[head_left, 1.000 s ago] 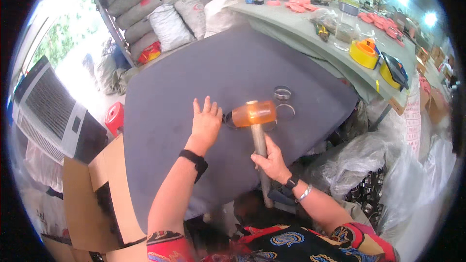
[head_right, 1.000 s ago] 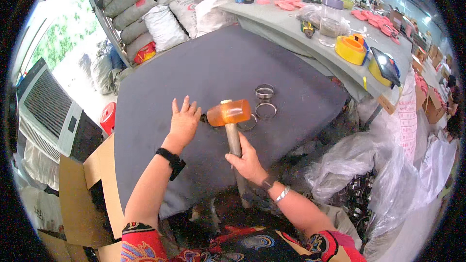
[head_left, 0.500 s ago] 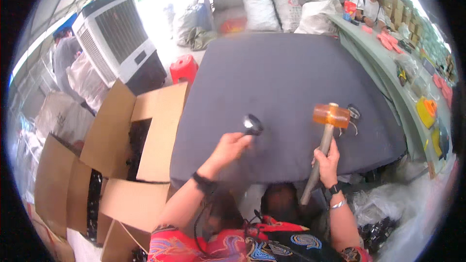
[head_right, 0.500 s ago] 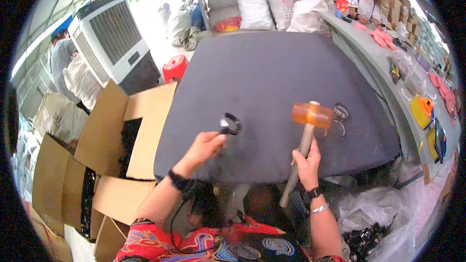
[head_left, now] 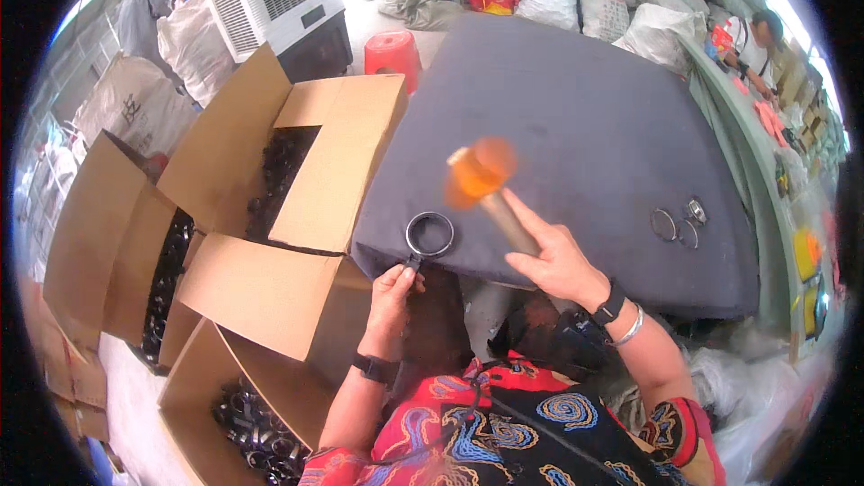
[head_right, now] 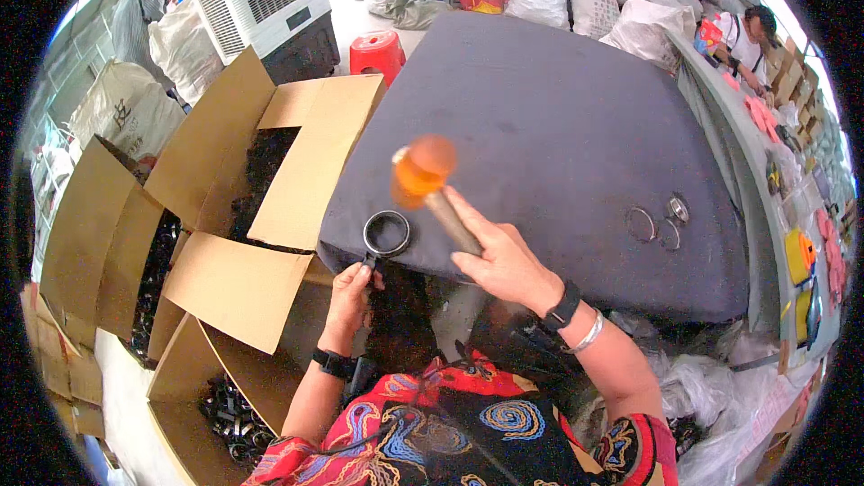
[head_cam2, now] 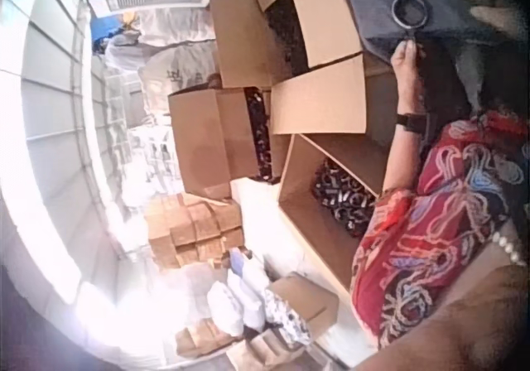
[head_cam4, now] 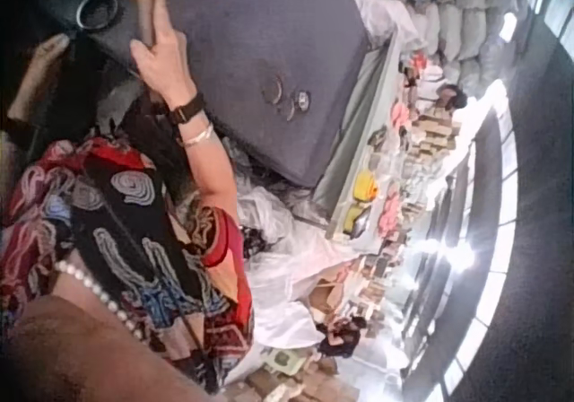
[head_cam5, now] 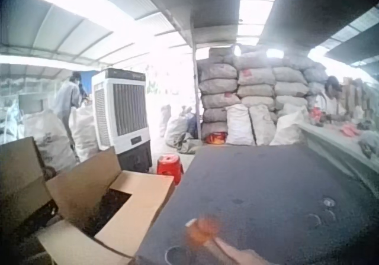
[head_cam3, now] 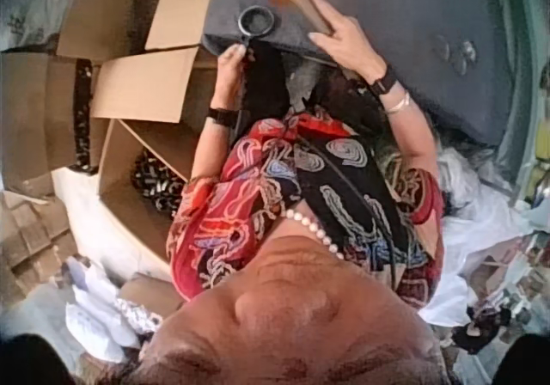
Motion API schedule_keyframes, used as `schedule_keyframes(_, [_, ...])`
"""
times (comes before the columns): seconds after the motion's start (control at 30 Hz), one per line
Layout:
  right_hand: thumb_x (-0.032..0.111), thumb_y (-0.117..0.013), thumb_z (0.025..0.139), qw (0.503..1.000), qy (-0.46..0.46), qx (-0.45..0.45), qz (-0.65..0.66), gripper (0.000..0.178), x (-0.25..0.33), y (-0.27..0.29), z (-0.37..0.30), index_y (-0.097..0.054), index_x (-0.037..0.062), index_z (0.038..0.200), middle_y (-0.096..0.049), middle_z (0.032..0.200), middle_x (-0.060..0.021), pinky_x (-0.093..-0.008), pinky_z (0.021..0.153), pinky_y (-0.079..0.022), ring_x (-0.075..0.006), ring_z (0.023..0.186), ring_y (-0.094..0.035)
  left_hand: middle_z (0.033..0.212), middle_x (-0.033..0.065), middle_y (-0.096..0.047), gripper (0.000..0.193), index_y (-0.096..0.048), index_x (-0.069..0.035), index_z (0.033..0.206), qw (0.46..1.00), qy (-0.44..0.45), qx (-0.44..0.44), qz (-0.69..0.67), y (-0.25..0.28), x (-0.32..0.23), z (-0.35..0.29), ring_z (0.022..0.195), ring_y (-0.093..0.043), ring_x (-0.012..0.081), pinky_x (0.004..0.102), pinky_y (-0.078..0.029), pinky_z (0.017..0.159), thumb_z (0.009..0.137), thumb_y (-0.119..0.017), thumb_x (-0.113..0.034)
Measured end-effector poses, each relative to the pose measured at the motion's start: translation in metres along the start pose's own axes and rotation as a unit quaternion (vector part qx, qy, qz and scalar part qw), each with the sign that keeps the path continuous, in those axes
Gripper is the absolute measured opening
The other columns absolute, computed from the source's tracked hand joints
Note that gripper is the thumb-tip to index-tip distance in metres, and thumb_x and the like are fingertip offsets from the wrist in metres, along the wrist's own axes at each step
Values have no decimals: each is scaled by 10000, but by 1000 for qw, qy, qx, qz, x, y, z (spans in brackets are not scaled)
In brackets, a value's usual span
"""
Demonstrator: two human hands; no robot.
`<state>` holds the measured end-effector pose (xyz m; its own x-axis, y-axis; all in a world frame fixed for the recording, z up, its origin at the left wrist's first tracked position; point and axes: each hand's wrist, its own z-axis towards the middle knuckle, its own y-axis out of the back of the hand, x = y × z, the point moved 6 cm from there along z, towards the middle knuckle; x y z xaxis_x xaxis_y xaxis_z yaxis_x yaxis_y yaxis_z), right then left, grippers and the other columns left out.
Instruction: Assembling black plastic industrial components with metal rings using a rubber mallet.
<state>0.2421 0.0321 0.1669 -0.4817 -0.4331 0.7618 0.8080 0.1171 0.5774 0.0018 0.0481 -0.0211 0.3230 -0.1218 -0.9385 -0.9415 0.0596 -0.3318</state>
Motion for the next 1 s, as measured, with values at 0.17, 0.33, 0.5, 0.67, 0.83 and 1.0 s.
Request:
schedule_keyframes(0.17, [39,-592,794,991,128,-23,-20,760,55,-7,39,-254,111,1472,-470,1354,-207,-333,961,-439,-299,1204,-528,767,19,-608,199,-610,-48,818,999,-27,22,15,-4,-10,-4,730,-555,126,282,-442,721,930,-572,-209])
schedule_keyframes(0.33, [7,-564,793,1000,-10,1,17,781,-24,-46,41,-228,133,1487,-474,1384,-142,-312,662,-533,-168,713,-610,761,11,-605,203,-608,-51,806,999,-26,24,12,-4,2,-1,730,-544,116,277,-435,721,935,-563,-201])
schedule_keyframes(0.5, [1,-560,789,972,-161,-21,170,789,-13,-20,27,-220,120,1490,-384,1455,-135,-301,672,-548,-147,791,-627,761,6,-607,200,-612,-56,804,999,-21,23,20,-2,-2,2,740,-538,109,269,-424,729,934,-567,-201])
schedule_keyframes(0.67, [30,-577,781,994,-91,31,43,786,-25,-47,-23,-225,79,1482,-427,1416,-199,-324,978,-411,-226,1209,-517,763,10,-599,214,-609,-53,811,999,-30,35,7,-3,1,-4,744,-539,116,271,-424,732,940,-554,-215])
schedule_keyframes(0.83, [66,-573,782,993,-76,-29,91,796,-16,-37,-41,-219,149,1491,-544,1279,-228,-375,839,-509,-335,971,-652,762,7,-586,220,-609,-45,830,999,-24,24,27,-9,-6,0,747,-540,123,271,-427,730,948,-536,-216])
schedule_keyframes(1.0, [105,-595,752,979,39,123,-159,785,-3,-60,-35,-287,190,1468,-590,750,-184,-467,649,-501,-383,663,-590,769,5,-589,206,-607,-47,844,999,15,5,47,-1,7,4,741,-528,108,264,-425,719,952,-530,-205])
